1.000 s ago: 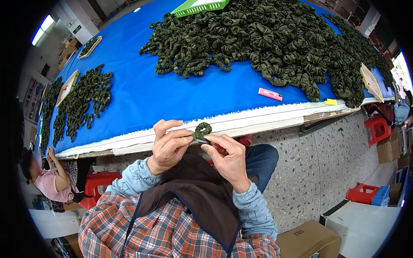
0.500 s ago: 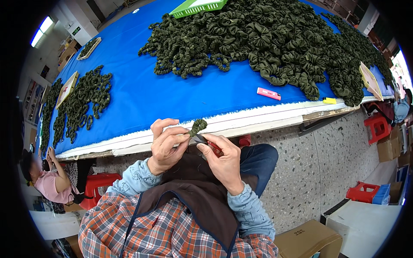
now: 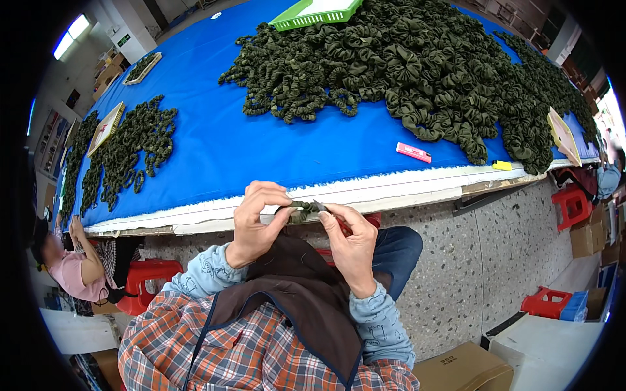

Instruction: Inspecting and cleaning small green ring-shaped plastic components at a workbench.

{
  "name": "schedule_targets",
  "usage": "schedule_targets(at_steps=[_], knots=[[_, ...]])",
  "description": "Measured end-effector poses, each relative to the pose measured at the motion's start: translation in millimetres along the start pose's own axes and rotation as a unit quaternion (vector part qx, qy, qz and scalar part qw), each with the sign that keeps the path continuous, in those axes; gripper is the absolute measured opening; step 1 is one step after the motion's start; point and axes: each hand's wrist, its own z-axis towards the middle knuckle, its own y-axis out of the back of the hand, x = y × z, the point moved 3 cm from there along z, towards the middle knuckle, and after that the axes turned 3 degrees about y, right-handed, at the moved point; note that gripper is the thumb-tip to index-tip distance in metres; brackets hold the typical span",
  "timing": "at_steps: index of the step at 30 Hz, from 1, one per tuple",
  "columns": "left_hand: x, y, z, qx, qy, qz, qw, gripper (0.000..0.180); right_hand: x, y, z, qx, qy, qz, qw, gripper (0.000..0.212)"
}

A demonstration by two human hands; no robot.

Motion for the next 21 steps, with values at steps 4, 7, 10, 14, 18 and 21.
schedule_targets(at_steps=[4,7,10,14,18,21], knots=[[27.3,-0.7,-12.1,0.036,0.437,-0.413,0.798,0.018,11.6,-15.5,12.0,-0.017,-0.062,0.039,0.997,0.011],[41.0,6.4,-24.5,0.029,0.462,-0.505,0.728,0.019,-10.3,-30.3,18.7,0.064,-0.088,0.056,0.993,0.008],[52.2,16.9,-33.9,0.02,0.478,-0.592,0.649,0.02,-21.6,-48.3,27.1,0.144,-0.116,0.07,0.98,0.007],[54.9,37.6,-39.2,-0.002,0.478,-0.584,0.656,0.018,-13.0,-71.1,32.8,0.183,-0.238,0.169,0.939,0.007],[58.9,61.3,-45.5,0.089,0.472,-0.422,0.769,0.015,-5.4,-88.8,37.3,0.213,-0.281,0.164,0.921,0.008],[69.8,63.4,-56.1,0.104,0.471,-0.427,0.765,0.013,-7.2,-101.7,34.7,0.208,-0.25,0.131,0.936,0.007]])
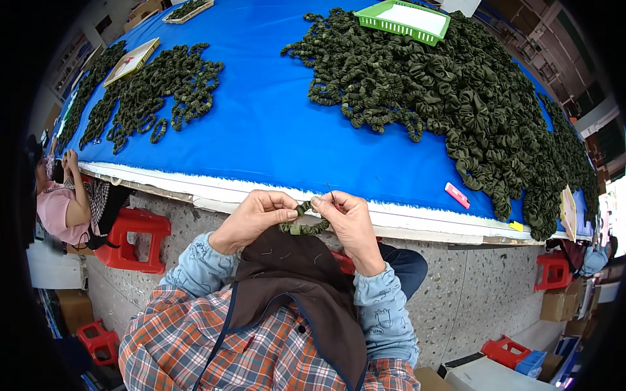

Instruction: Inspecting and cleaning small green ring-shaped plastic components at a workbench.

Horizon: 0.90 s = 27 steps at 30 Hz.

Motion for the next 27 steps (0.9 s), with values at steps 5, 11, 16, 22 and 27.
schedule_targets(at_steps=[5,11,16,22,27], knots=[[16.6,17.9,5.3,0.044,0.009,-0.225,0.973,0.01,0.3,-18.7,2.5,-0.057,0.179,-0.147,0.971,0.01],[15.1,20.0,4.4,0.006,-0.006,-0.296,0.955,0.009,10.2,-28.7,-15.7,-0.062,0.313,-0.315,0.894,0.025],[15.4,18.5,4.1,0.009,-0.012,-0.299,0.954,0.009,7.2,-29.1,-18.4,-0.055,0.337,-0.362,0.867,0.032],[17.6,12.8,3.8,0.002,-0.021,-0.281,0.96,0.011,4.5,-25.2,-21.0,-0.06,0.35,-0.369,0.859,0.031],[17.0,8.7,4.3,0.003,-0.018,-0.267,0.963,0.011,3.9,-10.9,-21.7,-0.087,0.324,-0.307,0.891,0.029]])
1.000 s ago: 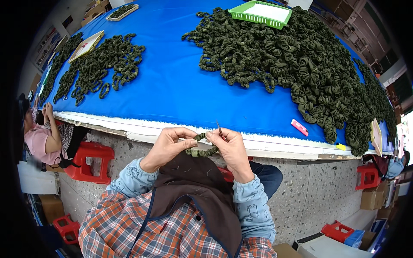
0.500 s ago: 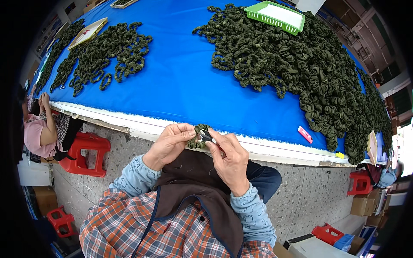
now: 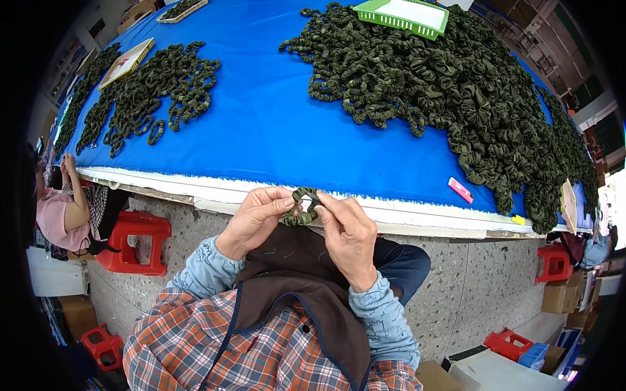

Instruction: Inspecting and cleaning small green ring-shaped plastic components at a workbench.

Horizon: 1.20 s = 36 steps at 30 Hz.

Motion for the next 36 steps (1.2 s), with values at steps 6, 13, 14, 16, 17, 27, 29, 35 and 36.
schedule_targets(at_steps=[6,13,14,16,17,27,29,35,36], knots=[[-4.4,-13.4,-2.3,-0.01,-0.06,0.101,0.993,0.011,-16.0,12.1,-9.3,-0.063,-0.315,0.35,0.88,0.029],[-0.1,-25.0,-0.7,0.041,-0.115,0.182,0.976,0.01,-26.0,2.8,-20.9,0.04,-0.424,0.531,0.733,0.032],[0.4,-24.6,-0.5,0.06,-0.112,0.178,0.976,0.01,-29.2,1.2,-20.6,0.043,-0.399,0.552,0.731,0.031],[1.2,-26.1,-0.3,0.098,-0.106,0.17,0.975,0.01,-30.9,0.1,-20.1,0.05,-0.347,0.591,0.726,0.03],[0.4,-27.9,-0.3,0.097,-0.108,0.17,0.975,0.01,-30.3,-0.4,-19.8,0.052,-0.347,0.592,0.726,0.03],[5.5,-40.8,-1.4,0.066,0.085,0.139,0.984,0.012,-21.5,12.3,-16.9,0.014,-0.28,0.524,0.804,0.028],[6.8,-40.9,-0.7,0.047,0.055,0.148,0.986,0.011,-23.1,12.8,-18.2,0.011,-0.287,0.527,0.8,0.029],[4.5,-39.5,0.1,0.018,0.032,0.179,0.983,0.009,-43.0,22.9,-28.2,0.032,-0.274,0.546,0.791,0.033],[4.0,-39.2,-0.2,0.014,0.034,0.186,0.982,0.009,-45.2,24.0,-29.7,0.041,-0.267,0.552,0.789,0.035]])
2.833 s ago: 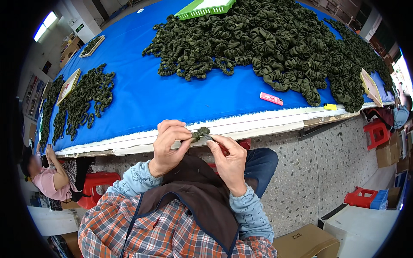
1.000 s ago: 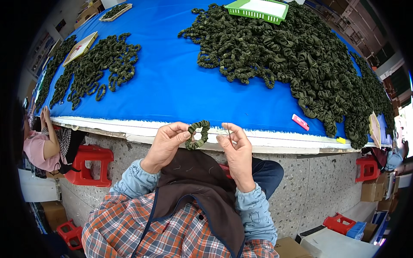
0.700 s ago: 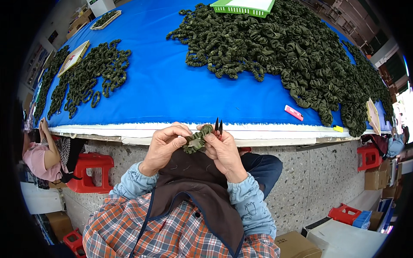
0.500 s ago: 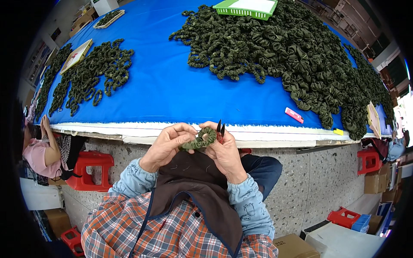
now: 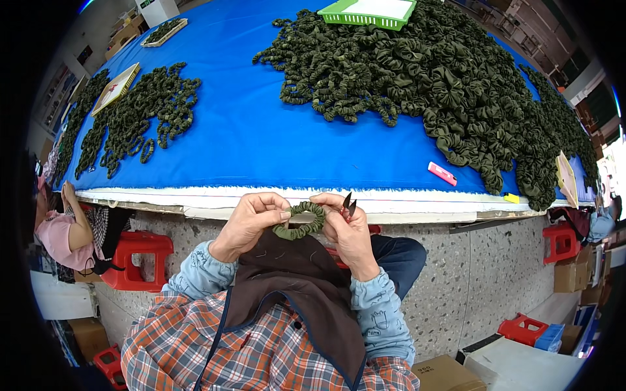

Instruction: Inspecting and cleaning small green ring-shaped plastic components at a workbench.

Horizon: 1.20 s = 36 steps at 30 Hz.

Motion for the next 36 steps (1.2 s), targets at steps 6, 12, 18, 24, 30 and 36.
schedule_targets(at_steps=[6,12,18,24,30,36], knots=[[-2.8,-0.9,2.9,-0.023,0.006,0.061,0.998,0.007,37.0,-26.8,-1.2,-0.044,0.136,-0.284,0.948,0.041],[-2.2,-13.6,7.0,0.001,-0.013,0.062,0.998,0.009,34.0,-24.4,-1.2,0.02,0.153,-0.452,0.879,0.046],[-9.5,-27.3,5.4,0.006,-0.034,0.159,0.987,0.013,22.1,-13.3,-5.8,-0.018,0.082,-0.281,0.956,0.035],[5.5,-21.6,11.7,0.07,-0.053,0.038,0.995,0.013,13.8,-10.2,-8.8,-0.025,-0.063,0.042,0.997,0.021],[10.4,-29.5,17.4,0.062,-0.086,-0.051,0.993,0.013,-0.6,-13.2,-7.3,-0.029,-0.075,0.222,0.972,0.012],[1.7,-43.4,20.3,0.06,-0.077,-0.08,0.992,0.01,-2.3,-11.7,-6.2,-0.09,-0.051,0.165,0.981,0.009]])
